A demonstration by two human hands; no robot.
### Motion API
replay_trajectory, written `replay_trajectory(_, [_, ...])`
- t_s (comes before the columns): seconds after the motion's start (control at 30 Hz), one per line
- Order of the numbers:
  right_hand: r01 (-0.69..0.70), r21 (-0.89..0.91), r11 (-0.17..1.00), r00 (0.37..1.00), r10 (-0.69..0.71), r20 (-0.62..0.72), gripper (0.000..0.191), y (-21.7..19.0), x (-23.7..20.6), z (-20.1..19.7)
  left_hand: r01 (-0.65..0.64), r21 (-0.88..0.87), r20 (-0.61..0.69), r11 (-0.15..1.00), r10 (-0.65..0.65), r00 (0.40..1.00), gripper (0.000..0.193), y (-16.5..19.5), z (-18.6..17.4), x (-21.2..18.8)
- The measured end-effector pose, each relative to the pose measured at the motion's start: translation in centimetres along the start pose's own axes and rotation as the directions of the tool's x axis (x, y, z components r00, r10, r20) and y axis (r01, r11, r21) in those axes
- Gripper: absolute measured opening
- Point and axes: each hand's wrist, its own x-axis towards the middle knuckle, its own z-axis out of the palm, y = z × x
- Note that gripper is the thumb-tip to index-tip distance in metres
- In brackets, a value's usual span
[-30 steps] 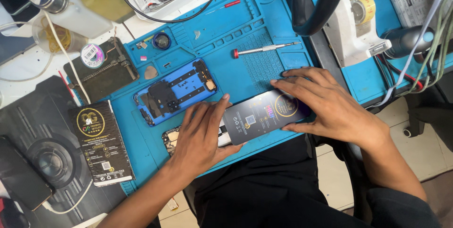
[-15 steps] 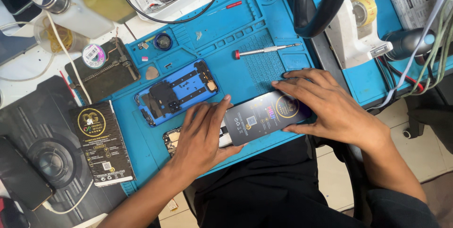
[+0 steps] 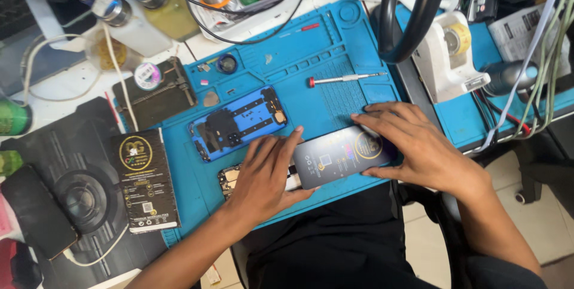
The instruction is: The person works at a repair bench on a disassembled smartphone. They use a screwdriver on the phone's internals, position a new battery with an attached flex cable into the phone body, and press a new display panel into place, aligning and pressing it down by hand.
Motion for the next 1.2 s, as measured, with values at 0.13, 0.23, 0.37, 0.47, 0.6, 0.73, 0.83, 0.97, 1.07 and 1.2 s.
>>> replay_trajectory(0.13, [0.008,-0.006,1.000,1.000,-0.008,-0.012,0.090,-0.5,0.0,0.0,0.016,-0.020,0.021,1.000,-0.016,1.000,0.110,0.2,-0.5,-0.1])
replay_trajectory(0.23, [-0.003,-0.003,1.000,1.000,0.003,-0.010,0.091,-0.8,-0.1,0.0,0.034,-0.040,0.042,0.999,-0.032,0.999,0.112,0.4,-0.7,-0.2])
replay_trajectory(0.37, [0.004,-0.018,1.000,1.000,-0.005,-0.025,0.092,-1.3,-0.2,0.0,0.017,-0.048,0.015,0.999,-0.017,1.000,0.113,0.6,-0.9,-0.3])
replay_trajectory(0.47, [-0.001,-0.018,1.000,1.000,0.001,-0.024,0.092,-1.6,-0.1,0.1,0.020,-0.044,0.018,0.999,-0.020,1.000,0.111,0.6,-0.9,-0.5])
replay_trajectory(0.6, [0.000,-0.024,1.000,1.000,0.000,-0.030,0.089,-2.0,0.0,0.3,0.003,-0.034,0.014,0.999,-0.002,1.000,0.110,0.4,-1.0,-0.7])
replay_trajectory(0.73, [-0.007,-0.042,0.999,1.000,0.005,-0.030,0.088,-2.1,0.2,0.6,-0.002,-0.015,-0.014,1.000,0.002,1.000,0.111,0.2,-0.9,-0.8])
replay_trajectory(0.83, [-0.025,-0.041,0.999,1.000,0.025,-0.001,0.090,-2.0,0.5,0.9,-0.005,-0.006,-0.004,1.000,0.005,1.000,0.112,-0.2,-0.7,-0.9])
replay_trajectory(0.97, [-0.017,-0.028,0.999,0.997,0.019,0.072,0.097,-1.7,0.6,0.9,0.005,-0.042,0.067,0.999,-0.002,0.998,0.113,-0.8,-0.4,-1.0])
replay_trajectory(1.07, [-0.005,-0.032,0.999,0.993,0.009,0.121,0.100,-1.4,0.9,0.6,-0.056,0.011,0.018,0.998,0.056,0.998,0.115,-1.1,-0.2,-1.0])
replay_trajectory(1.2, [-0.015,-0.037,0.999,0.982,0.022,0.185,0.106,-1.2,1.0,0.4,-0.039,0.015,0.041,0.999,0.038,0.998,0.114,-1.0,-0.1,-1.0])
